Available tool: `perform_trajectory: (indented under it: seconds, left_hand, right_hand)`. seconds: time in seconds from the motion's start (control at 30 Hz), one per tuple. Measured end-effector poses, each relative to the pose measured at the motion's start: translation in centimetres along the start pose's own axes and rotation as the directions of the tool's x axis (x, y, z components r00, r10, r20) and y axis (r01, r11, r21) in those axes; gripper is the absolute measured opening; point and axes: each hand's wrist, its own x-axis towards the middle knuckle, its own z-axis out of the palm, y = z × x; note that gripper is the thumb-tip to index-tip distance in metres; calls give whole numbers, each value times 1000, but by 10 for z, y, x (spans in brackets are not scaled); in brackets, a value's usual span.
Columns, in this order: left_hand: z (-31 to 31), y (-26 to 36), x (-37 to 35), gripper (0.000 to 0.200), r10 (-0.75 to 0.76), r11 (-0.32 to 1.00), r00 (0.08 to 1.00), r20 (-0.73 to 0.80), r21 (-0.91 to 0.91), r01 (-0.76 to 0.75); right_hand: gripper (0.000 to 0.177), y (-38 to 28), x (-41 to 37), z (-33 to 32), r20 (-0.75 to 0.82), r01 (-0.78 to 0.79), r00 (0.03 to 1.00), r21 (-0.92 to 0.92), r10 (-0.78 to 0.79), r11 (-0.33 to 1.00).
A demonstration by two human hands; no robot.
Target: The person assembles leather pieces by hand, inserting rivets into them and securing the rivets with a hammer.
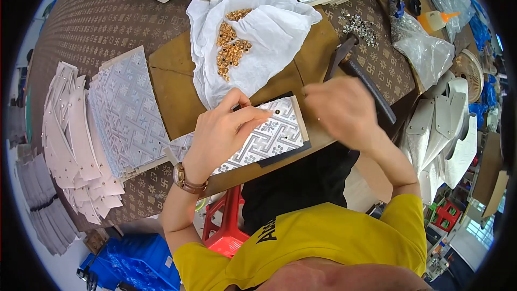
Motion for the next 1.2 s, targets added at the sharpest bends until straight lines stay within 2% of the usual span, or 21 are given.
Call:
perform_trajectory:
  seconds: [0.07, 0.1, 0.17, 0.33, 0.43, 0.47, 0.5, 0.53, 0.57, 0.6, 0.63, 0.67, 0.7, 0.73, 0.9, 0.93, 0.97, 1.03, 1.1, 1.13, 1.2]
  left_hand:
    - [0, 0, 0, 12, -8, 1000, 1000, 7, -12, 8]
    - [-1, 0, 1, 11, -8, 1000, 1000, 8, -13, 8]
    - [-1, 1, 2, 11, -12, 1000, 1000, -2, -24, 12]
    - [0, -2, 3, 13, -20, 999, 999, -28, -32, 20]
    - [2, -3, 2, 15, -36, 998, 999, -25, -43, 35]
    - [2, -3, 2, 17, -38, 998, 999, -21, -54, 36]
    - [1, -3, 4, 18, -35, 997, 999, -17, -63, 34]
    - [2, -3, 4, 18, -34, 997, 999, -10, -64, 33]
    - [2, -3, 5, 18, -26, 998, 1000, -16, -57, 25]
    - [2, -3, 5, 19, -20, 999, 1000, -25, -48, 18]
    - [1, -3, 4, 19, -12, 999, 999, -35, -37, 11]
    - [1, -3, 3, 19, -11, 999, 999, -42, -34, 9]
    - [2, -1, 2, 19, -20, 999, 999, -47, -39, 19]
    - [2, -1, 1, 20, -24, 999, 999, -38, -39, 23]
    - [0, -7, -1, 19, 8, 999, 1000, -27, -31, -9]
    - [-5, -8, -1, 19, 11, 1000, 999, -38, -29, -12]
    - [-13, -10, -2, 17, -59, 971, 996, -67, -236, 42]
    - [-32, -16, -6, 15, -206, 781, 976, -72, -613, 119]
    - [-55, -26, -13, 13, -337, 720, 897, -286, -692, 50]
    - [-65, -33, -16, 13, -338, 720, 896, -287, -692, 50]
    - [-81, -42, -19, 20, -108, 296, 973, -204, -941, -164]
  right_hand:
    - [25, 20, -8, -8, -147, -247, 966, -261, 215, 933]
    - [25, 28, -12, -10, -147, -240, 967, -262, 207, 935]
    - [25, 41, -24, -11, -200, -455, 890, -442, 409, 773]
    - [26, 47, -34, -16, -88, -427, 896, -445, 436, 787]
    - [24, 6, -20, -48, -33, -585, 803, 150, 596, 797]
    - [24, -1, -34, -57, -27, -595, 796, 151, 605, 789]
    - [23, -5, -54, -71, 87, -526, 831, 444, 549, 726]
    - [22, -12, -61, -80, 170, -435, 873, 695, 457, 572]
    - [22, -23, -62, -80, 170, -436, 872, 695, 459, 572]
    - [21, -38, -50, -75, 439, -789, 525, 573, 729, 223]
    - [21, -50, -38, -68, 613, -919, 45, 335, 789, -208]
    - [21, -50, -28, -51, 611, -920, 52, 338, 790, -201]
    - [22, -43, -20, -30, 518, -894, 448, 278, 729, 352]
    - [25, -40, -16, -17, 461, -594, 752, 161, 472, 789]
    - [26, -15, -12, -26, 189, -652, 753, 90, 630, 753]
    - [24, -3, -13, -28, 103, -636, 764, -38, 637, 770]
    - [22, 8, -13, -27, 16, -618, 777, -166, 629, 768]
    - [20, 24, -11, -20, -43, -565, 822, -187, 568, 804]
    - [17, 32, -9, -15, -146, -473, 881, -238, 450, 848]
    - [17, 28, -3, -12, -144, -472, 882, -238, 449, 849]
    - [16, 6, 26, 3, -132, -312, 946, -107, 297, 944]
